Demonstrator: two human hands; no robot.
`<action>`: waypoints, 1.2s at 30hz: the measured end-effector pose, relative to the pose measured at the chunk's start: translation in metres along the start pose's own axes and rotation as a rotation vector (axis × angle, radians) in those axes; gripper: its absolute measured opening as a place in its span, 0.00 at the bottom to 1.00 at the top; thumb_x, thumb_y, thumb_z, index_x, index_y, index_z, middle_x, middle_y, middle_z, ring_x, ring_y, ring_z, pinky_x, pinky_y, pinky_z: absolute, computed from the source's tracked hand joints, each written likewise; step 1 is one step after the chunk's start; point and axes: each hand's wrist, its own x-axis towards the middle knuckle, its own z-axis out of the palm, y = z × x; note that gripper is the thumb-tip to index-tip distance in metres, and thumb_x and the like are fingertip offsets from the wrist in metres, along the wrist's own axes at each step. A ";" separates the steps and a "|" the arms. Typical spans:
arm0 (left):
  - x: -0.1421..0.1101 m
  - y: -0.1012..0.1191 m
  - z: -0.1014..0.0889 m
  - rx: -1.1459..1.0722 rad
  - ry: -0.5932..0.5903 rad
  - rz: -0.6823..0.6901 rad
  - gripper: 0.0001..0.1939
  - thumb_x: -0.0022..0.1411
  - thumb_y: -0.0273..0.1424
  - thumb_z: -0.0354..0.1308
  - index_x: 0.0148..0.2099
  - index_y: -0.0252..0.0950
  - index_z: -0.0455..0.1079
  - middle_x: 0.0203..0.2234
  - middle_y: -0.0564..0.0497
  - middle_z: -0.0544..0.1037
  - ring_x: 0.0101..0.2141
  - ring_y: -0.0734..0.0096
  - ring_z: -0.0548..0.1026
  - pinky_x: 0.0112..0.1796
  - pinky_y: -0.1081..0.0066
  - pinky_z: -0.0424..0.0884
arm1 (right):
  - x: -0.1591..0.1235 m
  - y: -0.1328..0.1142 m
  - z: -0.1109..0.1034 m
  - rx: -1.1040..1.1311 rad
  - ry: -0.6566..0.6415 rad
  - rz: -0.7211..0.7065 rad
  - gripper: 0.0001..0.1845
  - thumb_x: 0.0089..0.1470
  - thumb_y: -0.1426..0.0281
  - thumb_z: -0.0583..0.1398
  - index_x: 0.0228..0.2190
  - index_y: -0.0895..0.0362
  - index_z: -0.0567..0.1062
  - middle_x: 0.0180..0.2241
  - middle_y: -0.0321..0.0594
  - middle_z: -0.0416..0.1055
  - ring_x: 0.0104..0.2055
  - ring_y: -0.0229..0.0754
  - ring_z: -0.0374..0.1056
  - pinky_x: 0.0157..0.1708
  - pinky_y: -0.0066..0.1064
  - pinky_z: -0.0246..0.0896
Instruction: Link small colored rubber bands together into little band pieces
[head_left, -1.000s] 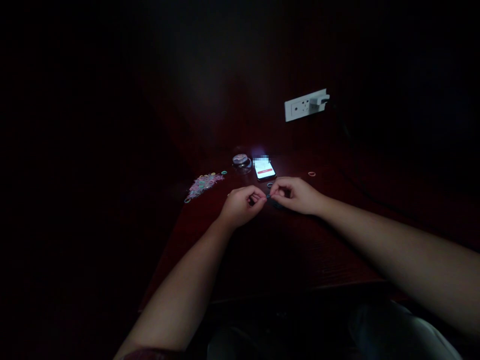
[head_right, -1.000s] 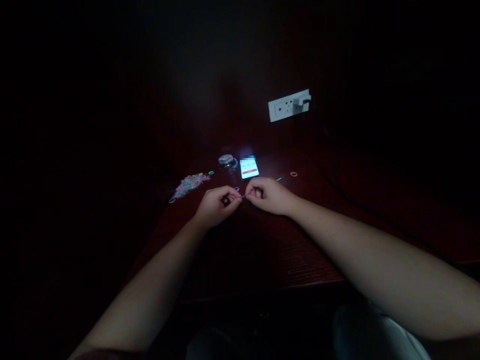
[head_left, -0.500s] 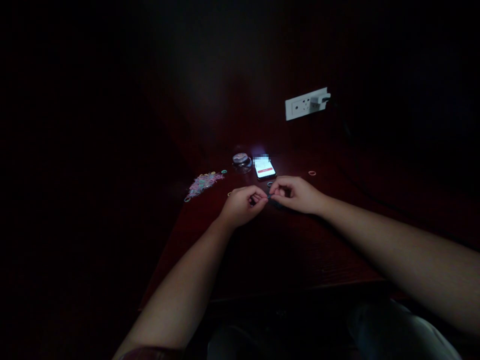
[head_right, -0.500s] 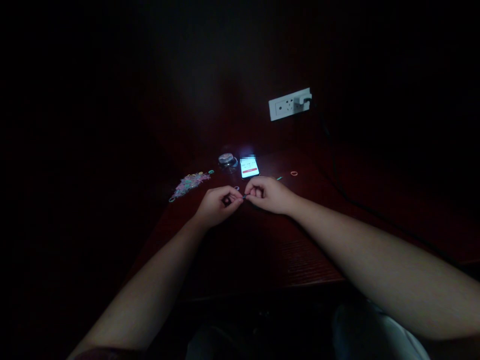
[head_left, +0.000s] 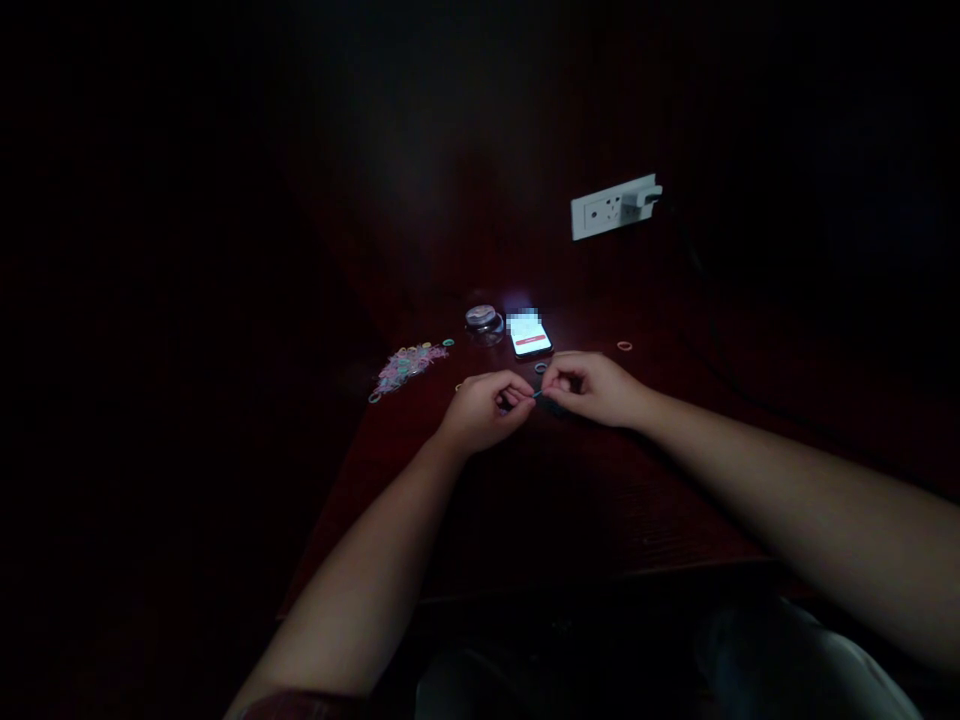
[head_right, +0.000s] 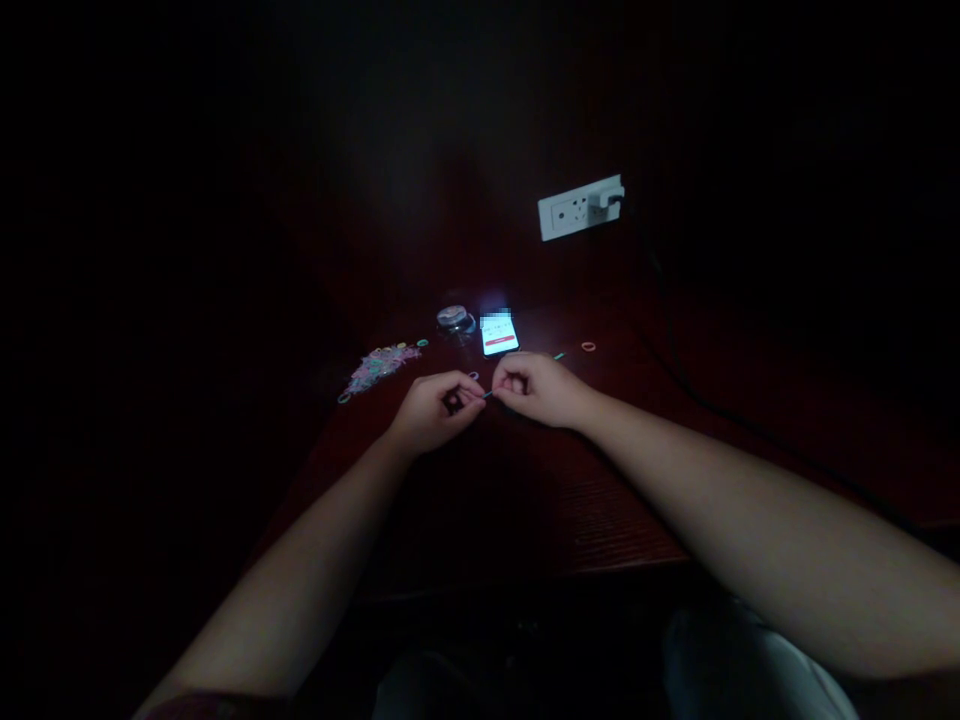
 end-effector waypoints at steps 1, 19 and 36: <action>0.000 0.000 0.000 -0.001 -0.001 -0.002 0.06 0.56 0.30 0.59 0.37 0.35 0.73 0.27 0.51 0.77 0.27 0.77 0.73 0.29 0.76 0.68 | 0.000 0.000 0.000 -0.002 -0.001 0.001 0.05 0.51 0.70 0.59 0.27 0.60 0.73 0.24 0.35 0.63 0.25 0.34 0.58 0.26 0.27 0.54; 0.001 -0.002 0.001 -0.001 0.009 0.001 0.06 0.57 0.29 0.58 0.38 0.35 0.73 0.28 0.51 0.78 0.27 0.77 0.73 0.29 0.76 0.68 | -0.001 0.001 0.000 0.006 -0.029 0.020 0.06 0.51 0.69 0.59 0.27 0.60 0.73 0.23 0.35 0.63 0.25 0.33 0.58 0.26 0.27 0.53; 0.001 -0.001 0.001 0.010 -0.001 -0.007 0.05 0.57 0.29 0.57 0.35 0.34 0.73 0.26 0.50 0.77 0.26 0.77 0.72 0.29 0.76 0.68 | -0.001 -0.002 0.000 0.024 -0.039 0.025 0.05 0.50 0.70 0.59 0.27 0.60 0.73 0.23 0.34 0.62 0.25 0.33 0.57 0.26 0.27 0.53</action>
